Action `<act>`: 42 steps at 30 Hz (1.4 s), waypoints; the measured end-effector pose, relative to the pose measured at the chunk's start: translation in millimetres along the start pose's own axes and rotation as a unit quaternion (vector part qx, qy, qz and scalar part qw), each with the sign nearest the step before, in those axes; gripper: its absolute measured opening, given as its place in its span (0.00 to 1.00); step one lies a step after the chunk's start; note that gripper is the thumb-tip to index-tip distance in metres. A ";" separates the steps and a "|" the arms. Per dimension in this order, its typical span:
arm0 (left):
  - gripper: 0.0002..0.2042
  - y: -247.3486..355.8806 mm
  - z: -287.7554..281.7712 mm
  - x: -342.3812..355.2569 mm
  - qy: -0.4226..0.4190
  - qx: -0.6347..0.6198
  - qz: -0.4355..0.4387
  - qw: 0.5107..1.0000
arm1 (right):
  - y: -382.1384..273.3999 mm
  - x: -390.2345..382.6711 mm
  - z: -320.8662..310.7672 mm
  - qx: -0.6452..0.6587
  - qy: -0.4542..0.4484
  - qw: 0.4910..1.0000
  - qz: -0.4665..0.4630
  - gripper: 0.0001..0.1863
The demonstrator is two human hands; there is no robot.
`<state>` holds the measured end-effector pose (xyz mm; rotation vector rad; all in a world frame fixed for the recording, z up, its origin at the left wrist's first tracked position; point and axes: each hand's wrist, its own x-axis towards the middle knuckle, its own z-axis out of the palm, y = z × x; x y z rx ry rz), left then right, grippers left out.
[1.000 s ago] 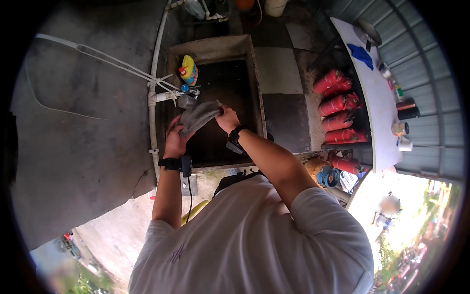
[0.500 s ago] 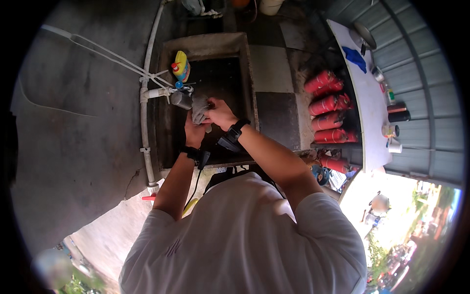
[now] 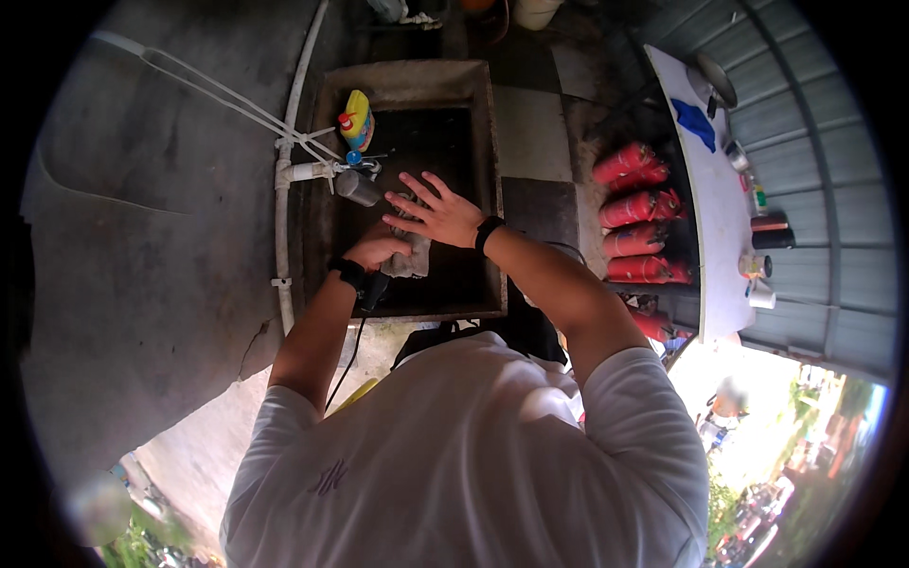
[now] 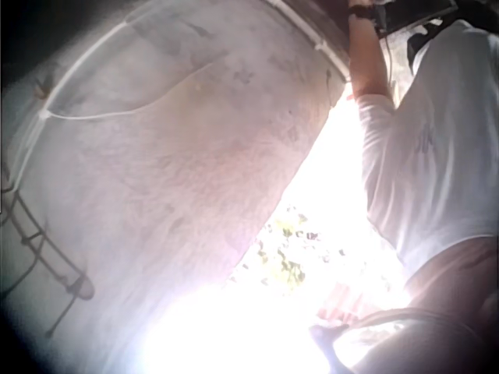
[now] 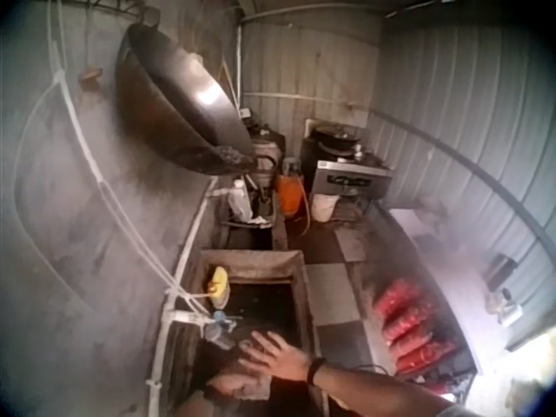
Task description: The person wets a cloth at a sink and proceeds to wipe down the body panels of a white motorcycle. They clean the front fairing, side panels, and rear section of the vehicle using the damp cloth.
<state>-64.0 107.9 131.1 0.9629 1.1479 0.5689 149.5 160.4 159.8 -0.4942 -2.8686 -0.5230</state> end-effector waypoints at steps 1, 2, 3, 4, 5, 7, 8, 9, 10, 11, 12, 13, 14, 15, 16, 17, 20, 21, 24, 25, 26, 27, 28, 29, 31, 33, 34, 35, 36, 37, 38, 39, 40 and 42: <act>0.23 -0.4 -3.7 0.4 -0.019 -0.009 -0.003 1.000 | 1.7 6.0 -0.7 -0.011 0.004 1.000 -0.025 0.38; 0.27 -0.4 -7.6 1.6 -0.038 -0.018 -0.006 0.999 | 6.7 10.4 -1.9 -0.017 0.019 0.999 -0.048 0.36; 0.31 0.0 -9.3 3.3 -0.061 -0.027 -0.005 0.998 | 8.5 10.9 0.3 -0.011 0.022 0.998 -0.050 0.35; 0.30 -6.3 -13.8 7.0 -0.055 -0.063 0.003 0.997 | 11.3 14.5 4.2 -0.006 0.028 0.998 -0.055 0.34; 0.30 -15.8 -17.7 11.9 -0.049 -0.098 0.011 0.994 | 15.2 18.3 8.0 0.000 0.034 0.998 -0.060 0.32; 0.29 -15.3 -11.0 6.2 -0.028 -0.191 0.020 0.981 | 25.4 22.6 5.8 0.003 0.026 0.997 -0.071 0.32; 0.28 -16.1 -5.7 1.5 -0.009 -0.244 0.026 0.969 | 29.1 23.7 3.9 0.004 0.022 0.997 -0.076 0.31; 0.27 -11.2 -0.2 -6.1 0.012 -0.296 0.032 0.955 | 30.3 27.0 -0.7 0.010 0.028 0.997 -0.075 0.31; 0.26 -18.6 2.3 -4.3 0.009 -0.292 0.053 0.955 | 31.0 31.4 -5.3 0.015 0.035 0.997 -0.073 0.32; 0.26 -30.7 4.4 0.8 0.005 -0.288 0.074 0.955 | 30.8 35.2 -7.7 0.020 0.042 0.996 -0.071 0.32; 0.25 -32.5 10.7 2.5 -0.001 -0.285 0.093 0.954 | 29.5 35.6 -5.2 0.028 0.031 0.998 -0.052 0.33; 0.24 -34.5 19.1 4.2 0.008 -0.306 0.083 0.948 | 27.2 36.3 -2.6 0.036 0.021 0.999 -0.033 0.33; 0.24 -36.5 30.4 6.6 0.016 -0.327 0.073 0.942 | 26.0 35.0 -0.9 0.043 0.011 0.999 -0.014 0.33; 0.23 -33.8 41.1 6.5 0.027 -0.348 0.064 0.935 | 25.9 35.0 -4.1 0.039 0.001 0.999 -0.016 0.33; 0.19 -28.5 50.8 6.3 0.023 -0.384 0.053 0.922 | 26.1 34.6 -7.7 0.036 -0.008 0.999 -0.018 0.32; 0.17 -32.6 50.8 10.5 0.042 -0.375 0.053 0.925 | 26.7 34.3 -10.1 0.032 -0.018 0.999 -0.020 0.31; 0.13 -46.9 46.2 24.2 0.077 -0.387 0.056 0.917 | 36.2 25.2 -3.1 0.050 -0.078 0.995 -0.030 0.39; 0.13 -49.5 39.5 26.2 0.075 -0.417 0.059 0.904 | 34.0 24.0 -3.3 0.117 -0.104 0.987 0.018 0.42; 0.12 -52.0 29.6 42.2 0.059 -0.452 0.070 0.887 | 20.5 9.2 8.6 0.328 -0.125 0.921 0.168 0.58; 0.12 -44.9 29.8 43.6 0.052 -0.454 0.073 0.887 | 14.9 5.5 17.4 0.408 -0.124 0.874 0.233 0.59; 0.12 -38.5 35.6 45.2 0.108 -0.469 0.049 0.875 | 8.4 3.3 26.8 0.483 -0.122 0.815 0.296 0.60; 0.13 -41.7 34.8 47.0 0.111 -0.487 0.058 0.864 | 2.1 7.2 29.9 0.554 -0.117 0.746 0.351 0.62; 0.13 -45.1 34.0 48.8 0.114 -0.505 0.068 0.853 | -2.6 10.4 32.7 0.579 -0.102 0.718 0.374 0.69; 0.14 -48.6 33.0 50.3 0.117 -0.522 0.077 0.841 | -9.5 14.8 35.9 0.573 -0.095 0.717 0.386 0.71; 0.14 -67.4 24.3 54.2 0.088 -0.546 0.071 0.830 | -26.5 15.5 50.7 0.549 -0.070 0.723 0.414 0.72; 0.15 -69.4 25.9 56.9 0.052 -0.559 0.062 0.825 | -43.2 3.7 72.1 0.501 -0.027 0.736 0.454 0.66; 0.17 -57.7 27.2 52.4 0.034 -0.560 0.056 0.826 | -51.1 0.9 73.0 0.473 -0.002 0.742 0.475 0.61; 0.19 -45.8 29.0 47.5 0.017 -0.560 0.051 0.827 | -58.3 -4.8 72.3 0.573 0.046 0.647 0.501 0.53; 0.22 -42.6 23.1 36.0 -0.002 -0.516 0.051 0.855 | -65.8 4.9 56.9 0.668 0.091 0.537 0.507 0.45; 0.22 -36.5 19.5 29.8 -0.016 -0.478 0.037 0.878 | -66.1 9.5 43.4 0.743 0.135 0.417 0.506 0.37; 0.22 -30.1 13.8 23.1 -0.031 -0.438 0.023 0.898 | -62.4 13.6 35.0 0.765 0.106 0.383 0.508 0.30; 0.22 -24.0 9.3 18.8 -0.047 -0.396 0.010 0.917 | -54.7 15.7 27.8 0.784 0.079 0.349 0.508 0.23; 0.21 -19.2 6.2 14.7 -0.046 -0.362 0.005 0.931 | -48.6 15.8 25.3 0.801 0.051 0.314 0.507 0.17; 0.18 -11.8 -2.3 6.8 -0.042 -0.289 -0.003 0.956 | -40.1 7.9 35.6 0.816 0.037 0.296 0.495 0.14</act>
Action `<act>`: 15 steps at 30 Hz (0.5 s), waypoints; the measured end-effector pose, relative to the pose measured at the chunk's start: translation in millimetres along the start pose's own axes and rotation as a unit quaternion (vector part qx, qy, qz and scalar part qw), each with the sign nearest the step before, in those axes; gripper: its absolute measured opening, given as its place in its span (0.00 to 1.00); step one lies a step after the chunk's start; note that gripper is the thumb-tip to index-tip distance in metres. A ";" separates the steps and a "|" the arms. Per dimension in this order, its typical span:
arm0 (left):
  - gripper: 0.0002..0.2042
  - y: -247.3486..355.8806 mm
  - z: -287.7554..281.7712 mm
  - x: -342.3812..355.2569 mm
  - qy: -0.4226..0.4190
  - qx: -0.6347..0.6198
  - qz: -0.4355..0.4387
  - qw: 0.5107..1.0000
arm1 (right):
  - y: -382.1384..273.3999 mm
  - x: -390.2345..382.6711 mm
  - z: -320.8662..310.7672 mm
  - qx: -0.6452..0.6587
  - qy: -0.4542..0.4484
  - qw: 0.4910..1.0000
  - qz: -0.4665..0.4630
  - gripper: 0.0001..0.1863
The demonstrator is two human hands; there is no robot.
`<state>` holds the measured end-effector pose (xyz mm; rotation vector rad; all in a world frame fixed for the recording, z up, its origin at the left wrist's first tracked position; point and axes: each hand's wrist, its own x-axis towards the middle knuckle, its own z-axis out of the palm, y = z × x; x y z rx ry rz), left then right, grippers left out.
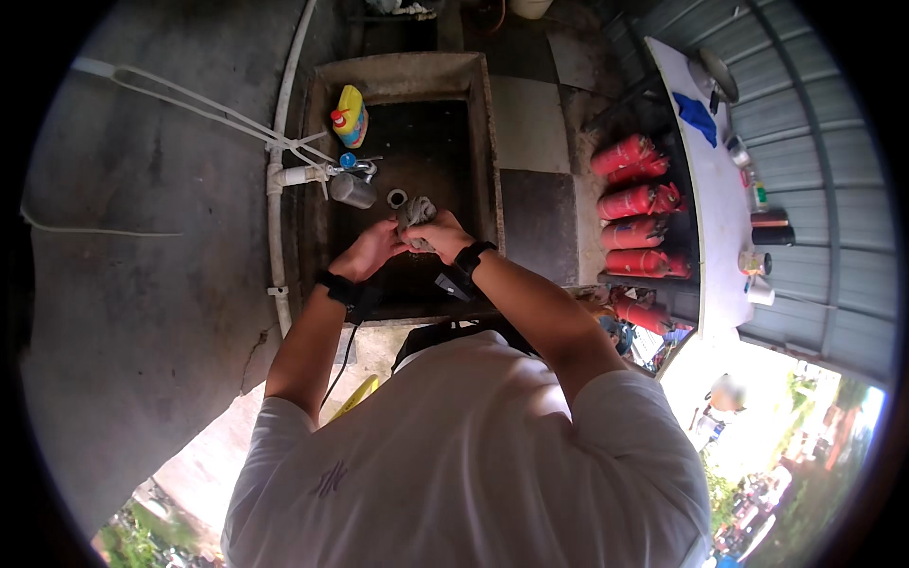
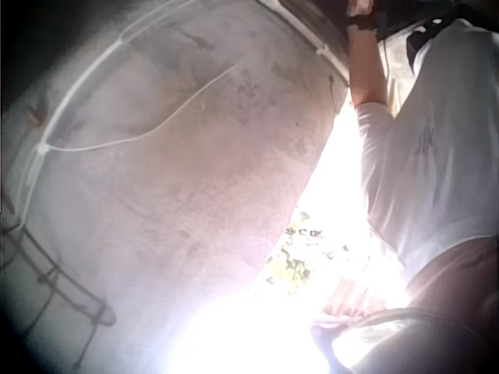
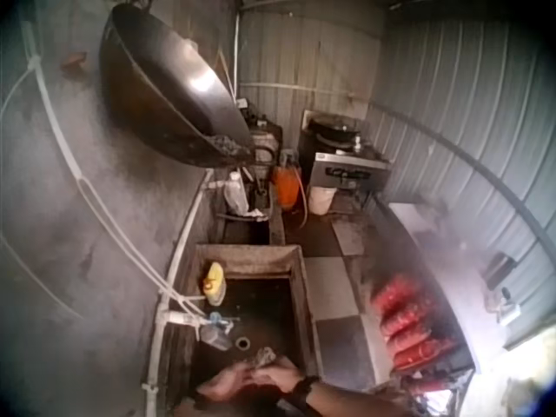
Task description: The person wets a cloth at a sink and proceeds to wipe down the body panels of a white motorcycle. They clean the front fairing, side panels, and rear section of the vehicle using the damp cloth.
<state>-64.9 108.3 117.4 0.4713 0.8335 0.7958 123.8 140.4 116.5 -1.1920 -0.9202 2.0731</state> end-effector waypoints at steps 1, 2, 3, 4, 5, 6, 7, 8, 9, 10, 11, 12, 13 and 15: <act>0.18 5.6 -11.3 0.0 0.003 0.170 0.041 0.985 | -3.6 1.0 2.3 0.006 -0.014 1.000 0.010 0.13; 0.17 14.7 -23.9 2.6 0.007 0.335 0.080 0.939 | -7.2 1.8 4.7 -0.020 0.005 0.999 0.043 0.09; 0.17 17.9 -30.7 5.5 0.007 0.489 0.115 0.865 | -12.2 1.9 7.7 -0.005 -0.006 0.998 0.057 0.09; 0.17 24.0 -12.9 3.1 0.060 0.552 0.136 0.821 | -16.6 3.0 4.6 0.010 -0.011 0.997 0.070 0.09; 0.17 27.6 6.6 -0.2 0.112 0.609 0.156 0.769 | -21.3 4.0 1.0 0.026 -0.016 0.996 0.082 0.09; 0.17 38.0 25.5 -9.6 0.166 0.662 0.175 0.710 | -26.1 5.6 -2.3 0.028 -0.035 0.996 0.078 0.09; 0.19 49.4 34.5 -19.6 0.181 0.709 0.189 0.655 | -32.1 8.9 -3.8 0.029 -0.059 0.995 0.072 0.09; 0.22 58.1 41.5 -27.5 0.194 0.750 0.202 0.599 | -37.3 11.7 -6.3 0.030 -0.080 0.994 0.068 0.08; 0.25 61.4 45.3 -30.5 0.205 0.787 0.215 0.541 | -44.4 11.0 -11.2 0.018 -0.080 0.993 0.085 0.08; 0.37 64.6 40.8 -31.7 0.194 0.779 0.209 0.558 | -53.1 9.3 -15.5 0.005 -0.081 0.991 0.103 0.08; 0.41 66.3 40.3 -30.7 0.144 0.779 0.243 0.560 | -59.9 8.1 -18.1 -0.007 -0.082 0.989 0.121 0.08; 0.44 69.5 41.4 -29.9 0.094 0.777 0.276 0.558 | -64.5 7.8 -18.6 -0.032 -0.092 0.987 0.124 0.08; 0.48 71.4 42.3 -28.0 0.043 0.771 0.308 0.555 | -65.6 9.8 -22.0 -0.031 -0.124 0.979 0.160 0.08; 0.52 62.3 35.4 -14.4 0.003 0.734 0.294 0.612 | -67.3 13.0 -26.4 -0.029 -0.188 0.954 0.231 0.08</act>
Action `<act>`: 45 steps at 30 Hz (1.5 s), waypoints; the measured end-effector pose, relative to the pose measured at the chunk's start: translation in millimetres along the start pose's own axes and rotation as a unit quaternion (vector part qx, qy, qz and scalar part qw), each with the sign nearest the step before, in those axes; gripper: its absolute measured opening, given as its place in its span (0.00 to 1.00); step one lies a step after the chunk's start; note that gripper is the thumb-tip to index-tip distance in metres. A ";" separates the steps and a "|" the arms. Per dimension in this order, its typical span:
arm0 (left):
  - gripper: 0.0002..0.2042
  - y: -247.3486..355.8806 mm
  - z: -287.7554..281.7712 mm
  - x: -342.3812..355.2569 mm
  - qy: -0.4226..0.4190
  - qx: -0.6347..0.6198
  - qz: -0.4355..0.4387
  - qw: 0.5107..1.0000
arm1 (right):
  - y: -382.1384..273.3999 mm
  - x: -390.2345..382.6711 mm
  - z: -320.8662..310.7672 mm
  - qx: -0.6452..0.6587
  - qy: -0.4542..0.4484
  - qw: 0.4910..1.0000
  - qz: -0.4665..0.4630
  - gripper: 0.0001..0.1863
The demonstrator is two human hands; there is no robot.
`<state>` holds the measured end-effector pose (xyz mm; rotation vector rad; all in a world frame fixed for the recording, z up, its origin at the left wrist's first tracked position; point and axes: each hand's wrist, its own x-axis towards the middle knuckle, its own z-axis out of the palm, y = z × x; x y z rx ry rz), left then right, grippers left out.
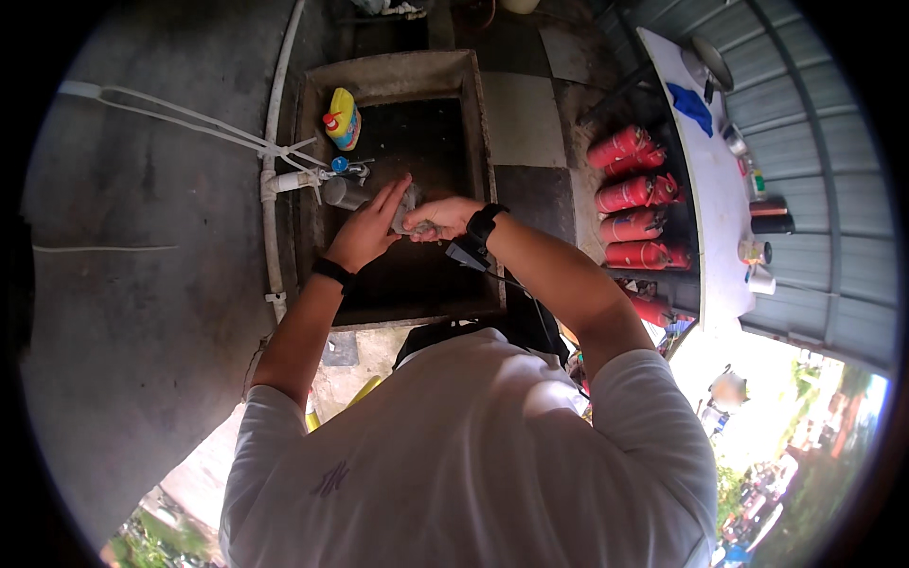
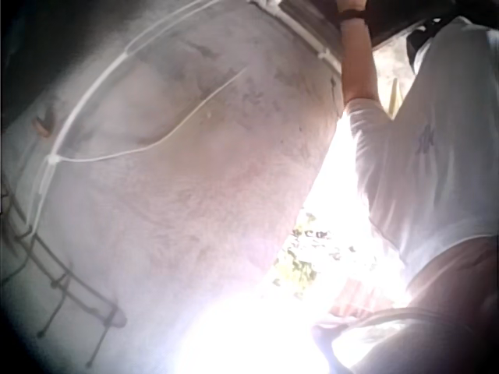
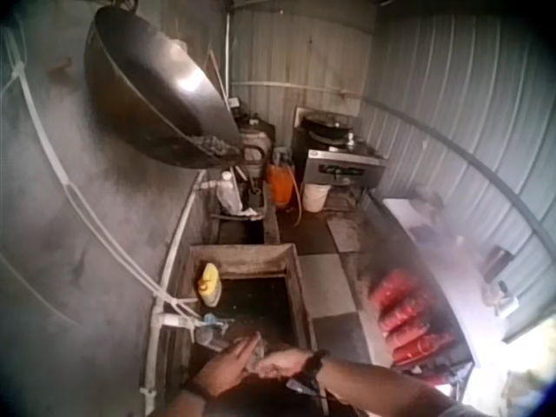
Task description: The person wets a cloth at a sink and proceeds to wipe down the body panels of a white motorcycle. They clean the front fairing, side panels, and rear section of the vehicle using the damp cloth.
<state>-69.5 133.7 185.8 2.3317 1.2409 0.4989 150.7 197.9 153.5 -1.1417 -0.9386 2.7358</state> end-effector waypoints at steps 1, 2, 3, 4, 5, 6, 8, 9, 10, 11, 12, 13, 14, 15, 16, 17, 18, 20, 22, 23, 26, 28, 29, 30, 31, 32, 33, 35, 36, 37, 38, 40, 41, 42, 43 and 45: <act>0.50 -4.6 2.5 2.1 -0.002 -0.011 0.013 1.000 | 1.0 1.6 0.9 -0.011 0.012 1.000 -0.008 0.08; 0.49 -9.7 4.7 4.4 -0.004 -0.021 0.026 0.999 | 2.9 4.9 3.2 -0.021 0.024 0.999 -0.016 0.08; 0.48 -13.8 8.4 6.4 -0.004 -0.008 0.044 0.999 | 4.7 5.4 7.6 -0.031 0.038 0.999 -0.021 0.09; 0.46 -18.4 11.6 8.4 -0.003 0.004 0.062 0.998 | 3.7 5.3 10.1 -0.065 0.035 0.997 -0.020 0.09; 0.44 -22.3 15.2 10.0 -0.003 0.017 0.080 0.997 | 1.1 5.0 11.3 -0.100 0.033 0.994 -0.018 0.09; 0.41 -23.4 16.4 12.1 -0.012 0.015 0.085 0.996 | -1.9 4.1 14.0 -0.134 0.030 0.990 -0.018 0.10; 0.34 -25.3 18.3 14.6 -0.031 0.011 0.095 0.995 | -4.3 3.9 18.2 -0.210 0.049 0.976 -0.033 0.13; 0.32 -27.1 21.6 16.7 -0.063 0.034 0.065 0.995 | -4.1 4.9 19.1 -0.249 0.060 0.966 -0.041 0.15; 0.31 -28.3 26.7 18.9 -0.095 0.057 0.036 0.993 | -1.0 7.7 19.9 -0.270 0.103 0.955 -0.068 0.17; 0.29 -29.6 31.0 20.7 -0.127 0.081 0.006 0.989 | 3.2 11.2 21.6 -0.290 0.147 0.941 -0.096 0.19; 0.26 -29.7 33.2 23.6 -0.123 0.088 -0.002 0.989 | 5.2 13.3 23.6 -0.309 0.191 0.923 -0.123 0.21; 0.24 -29.9 35.3 26.2 -0.118 0.095 -0.010 0.988 | 3.8 16.7 24.1 -0.371 0.199 0.898 -0.124 0.23; 0.22 -30.6 36.8 27.9 -0.113 0.102 -0.018 0.988 | 0.1 21.1 23.7 -0.432 0.206 0.869 -0.125 0.25; 0.20 -31.7 39.5 28.0 -0.105 0.091 -0.024 0.990 | -1.7 24.0 23.0 -0.491 0.210 0.836 -0.124 0.28; 0.18 -31.9 42.2 31.8 -0.096 0.081 -0.025 0.992 | 4.6 29.4 14.5 -0.511 0.230 0.817 -0.135 0.26; 0.16 -32.0 45.1 35.8 -0.087 0.070 -0.026 0.993 | 14.9 36.6 5.0 -0.531 0.249 0.797 -0.145 0.25; 0.16 -36.3 52.1 35.2 -0.086 0.056 -0.034 0.994 | 23.1 43.9 0.5 -0.550 0.264 0.777 -0.156 0.23; 0.15 -47.3 64.7 27.4 -0.082 0.031 -0.060 0.994 | 25.5 41.4 20.3 -0.601 0.289 0.735 -0.122 0.21; 0.15 -40.9 67.9 27.6 -0.098 -0.042 -0.101 0.989 | 35.8 39.6 20.1 -0.631 0.319 0.697 -0.120 0.21; 0.15 -36.9 68.3 28.8 -0.106 -0.078 -0.120 0.984 | 47.7 44.9 11.9 -0.638 0.330 0.682 -0.137 0.23; 0.13 -50.3 80.1 16.2 -0.112 -0.086 -0.136 0.981 | 61.7 53.2 16.4 -0.637 0.341 0.679 -0.132 0.26; 0.19 -54.7 83.4 13.8 -0.132 -0.088 -0.123 0.980 | 68.0 53.3 19.3 -0.615 0.351 0.692 -0.141 0.26; 0.22 -56.8 84.4 12.0 -0.141 -0.089 -0.117 0.979 | 72.8 56.0 17.0 -0.602 0.369 0.688 -0.166 0.23; 0.26 -49.7 79.2 9.4 -0.106 -0.106 -0.093 0.984 | 66.7 48.7 17.3 -0.538 0.329 0.769 -0.103 0.21; 0.30 -34.5 63.7 4.9 -0.073 -0.123 -0.071 0.987 | 50.5 34.0 22.7 -0.464 0.281 0.839 -0.039 0.19; 0.34 -21.4 49.1 2.8 -0.038 -0.138 -0.046 0.989 | 38.3 22.0 22.7 -0.384 0.231 0.894 0.023 0.17; 0.36 -15.1 42.3 1.4 -0.008 -0.080 0.012 0.997 | 41.5 20.8 19.7 -0.205 0.182 0.961 -0.032 0.13; 0.39 -7.0 34.7 0.8 0.051 0.036 0.130 0.990 | 42.5 14.1 7.3 -0.077 0.069 0.995 0.014 0.12; 0.38 -10.5 37.5 -2.2 0.038 0.036 0.112 0.992 | 36.8 10.0 12.2 -0.013 0.006 0.999 0.039 0.12; 0.37 -15.5 42.5 -5.4 0.025 0.037 0.095 0.994 | 38.0 12.9 12.1 -0.003 -0.037 0.998 0.046 0.10; 0.35 -19.6 46.4 -7.7 0.013 0.037 0.078 0.996 | 35.6 13.3 15.1 -0.067 -0.010 0.997 0.045 0.10; 0.31 -12.8 40.9 -3.8 -0.068 0.033 0.032 0.997 | 27.2 5.5 23.1 -0.193 0.049 0.979 0.046 0.11; 0.29 -10.3 38.5 -1.4 -0.108 0.033 0.009 0.994 | 22.0 -0.2 27.4 -0.250 0.076 0.965 0.032 0.12; 0.27 -9.1 39.1 0.2 -0.102 0.035 0.007 0.994 | 15.9 -7.7 36.5 -0.306 0.103 0.946 0.017 0.14; 0.24 -8.1 40.9 2.8 -0.095 0.037 0.005 0.995 | 13.3 -10.7 41.5 -0.361 0.128 0.924 0.003 0.17; 0.20 -7.9 44.4 9.3 -0.088 0.041 -0.008 0.995 | 18.6 -2.3 32.8 -0.401 0.138 0.903 -0.067 0.19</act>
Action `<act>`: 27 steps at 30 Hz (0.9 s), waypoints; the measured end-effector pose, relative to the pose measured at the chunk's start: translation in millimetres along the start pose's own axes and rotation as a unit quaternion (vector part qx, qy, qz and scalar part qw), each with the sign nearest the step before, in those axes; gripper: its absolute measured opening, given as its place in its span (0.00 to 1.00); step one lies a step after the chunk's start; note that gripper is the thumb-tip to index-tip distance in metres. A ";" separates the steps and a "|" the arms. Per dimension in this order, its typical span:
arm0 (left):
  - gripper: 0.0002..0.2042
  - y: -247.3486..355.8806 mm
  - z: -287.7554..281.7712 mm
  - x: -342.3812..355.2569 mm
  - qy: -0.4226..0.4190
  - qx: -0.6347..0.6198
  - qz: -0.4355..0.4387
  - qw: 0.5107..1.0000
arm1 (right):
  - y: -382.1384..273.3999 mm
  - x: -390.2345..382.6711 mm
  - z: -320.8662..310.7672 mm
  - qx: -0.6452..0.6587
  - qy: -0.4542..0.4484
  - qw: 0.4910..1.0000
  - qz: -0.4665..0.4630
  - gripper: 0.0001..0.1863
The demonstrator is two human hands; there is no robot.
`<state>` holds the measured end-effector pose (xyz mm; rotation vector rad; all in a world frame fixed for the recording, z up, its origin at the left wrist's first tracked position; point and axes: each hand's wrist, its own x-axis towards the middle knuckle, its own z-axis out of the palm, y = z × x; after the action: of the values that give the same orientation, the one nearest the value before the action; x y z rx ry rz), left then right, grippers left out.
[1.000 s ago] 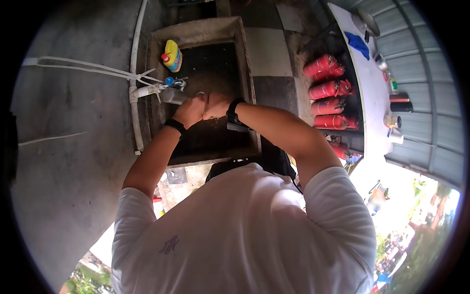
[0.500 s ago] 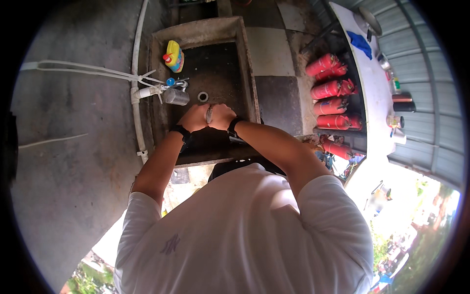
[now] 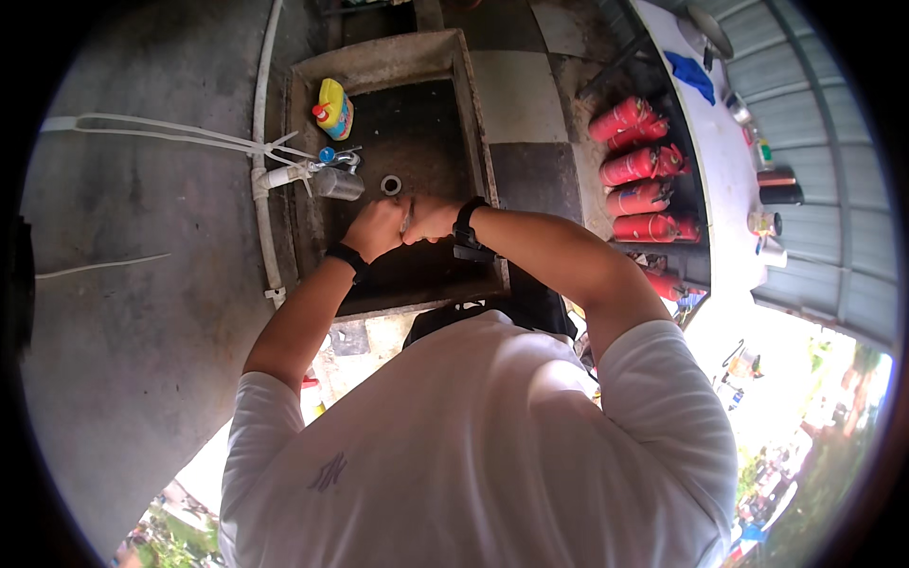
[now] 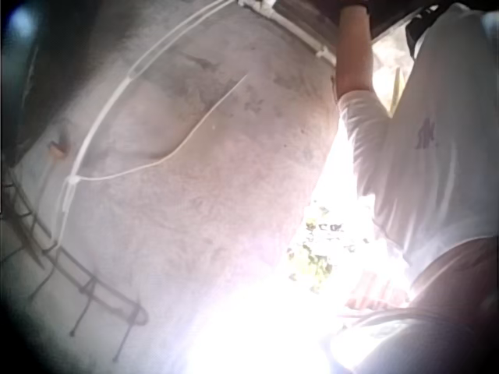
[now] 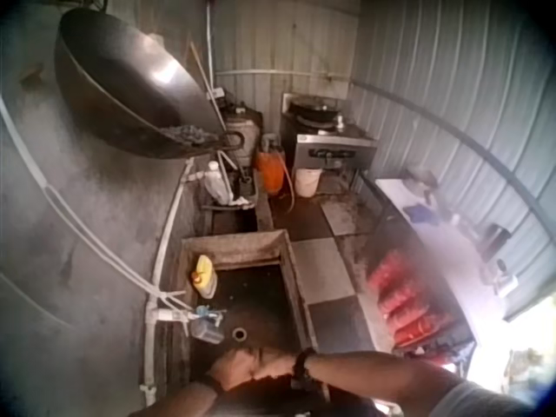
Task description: The person wets a cloth at a sink and proceeds to wipe down the body panels of a white motorcycle. They clean the front fairing, side panels, and rear section of the vehicle using the damp cloth.
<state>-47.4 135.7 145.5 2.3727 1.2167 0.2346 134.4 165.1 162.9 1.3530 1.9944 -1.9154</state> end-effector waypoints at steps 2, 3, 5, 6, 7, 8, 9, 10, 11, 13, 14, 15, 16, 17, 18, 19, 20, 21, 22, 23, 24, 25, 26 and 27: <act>0.17 0.7 4.1 8.8 0.002 0.000 -0.023 1.000 | 21.4 10.5 3.7 -0.072 0.067 0.993 -0.060 0.21; 0.17 0.2 6.7 10.8 -0.002 -0.016 -0.032 0.999 | 27.9 14.6 8.8 -0.125 0.113 0.982 -0.087 0.23; 0.16 0.0 12.6 15.5 -0.012 -0.048 -0.049 0.998 | 42.0 23.0 10.1 -0.200 0.140 0.967 -0.073 0.25; 0.16 -1.1 16.9 15.4 -0.001 -0.057 -0.061 0.996 | 37.5 23.7 8.2 -0.222 0.120 0.967 -0.033 0.26; 0.15 -2.3 21.2 14.9 0.009 -0.067 -0.074 0.995 | 33.2 24.2 6.7 -0.243 0.099 0.965 0.007 0.27; 0.15 -3.7 26.1 14.8 0.020 -0.076 -0.086 0.993 | 32.6 25.8 6.7 -0.259 0.103 0.960 0.002 0.26; 0.14 -6.7 33.1 15.8 0.020 -0.074 -0.105 0.992 | 32.5 27.3 6.2 -0.275 0.108 0.955 -0.003 0.26; 0.14 -9.7 40.1 16.2 0.019 -0.073 -0.124 0.989 | 32.2 29.1 6.0 -0.291 0.113 0.950 -0.008 0.25; 0.14 -13.4 46.4 15.9 0.019 -0.071 -0.143 0.987 | 34.2 34.4 8.6 -0.298 0.119 0.947 -0.012 0.24; 0.13 -14.7 48.6 18.6 0.014 -0.087 -0.181 0.980 | 34.2 38.2 8.9 -0.314 0.131 0.940 -0.021 0.21; 0.13 -13.7 50.8 19.4 0.012 -0.095 -0.200 0.975 | 37.3 35.0 8.0 -0.345 0.135 0.926 -0.071 0.19; 0.14 -9.2 47.0 21.3 0.021 -0.119 -0.204 0.972 | 41.2 36.6 6.4 -0.352 0.137 0.922 -0.079 0.19; 0.14 -4.6 42.1 23.0 0.029 -0.142 -0.206 0.968 | 45.0 38.7 5.9 -0.358 0.141 0.919 -0.087 0.18; 0.14 -0.1 38.1 24.3 0.036 -0.165 -0.206 0.964 | 48.1 40.2 6.1 -0.364 0.146 0.915 -0.094 0.17; 0.14 -4.3 40.0 18.5 0.023 -0.173 -0.218 0.960 | 43.7 40.6 8.6 -0.375 0.152 0.906 -0.122 0.17; 0.14 -15.8 49.4 10.5 0.012 -0.181 -0.227 0.957 | 37.9 39.0 10.8 -0.388 0.160 0.895 -0.149 0.16; 0.14 -22.3 53.8 9.8 -0.002 -0.191 -0.226 0.955 | 35.9 34.7 10.6 -0.403 0.175 0.883 -0.167 0.15; 0.12 -19.6 52.8 15.7 0.000 -0.206 -0.235 0.950 | 39.6 30.9 11.9 -0.421 0.208 0.868 -0.164 0.13; 0.11 -14.9 51.9 21.6 0.001 -0.221 -0.238 0.946 | 44.6 30.7 10.1 -0.424 0.223 0.859 -0.181 0.13; 0.09 -9.3 49.8 27.1 -0.001 -0.234 -0.236 0.943 | 48.9 29.8 7.2 -0.428 0.243 0.849 -0.194 0.13; 0.07 -8.4 51.0 29.5 0.001 -0.274 -0.240 0.932 | 47.0 23.2 4.9 -0.439 0.253 0.837 -0.209 0.13; 0.06 -11.3 50.4 29.2 -0.003 -0.310 -0.241 0.920 | 42.0 17.9 6.0 -0.449 0.267 0.824 -0.220 0.13; 0.06 -10.9 50.4 33.6 -0.020 -0.345 -0.224 0.911 | 48.4 21.4 12.4 -0.458 0.286 0.816 -0.204 0.13; 0.06 -15.2 51.8 35.6 -0.034 -0.363 -0.198 0.910 | 52.7 25.4 19.4 -0.468 0.308 0.807 -0.183 0.13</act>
<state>-19.1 155.3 90.7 1.4574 1.2617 0.3848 141.2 154.0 102.6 1.3699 3.0003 -0.2296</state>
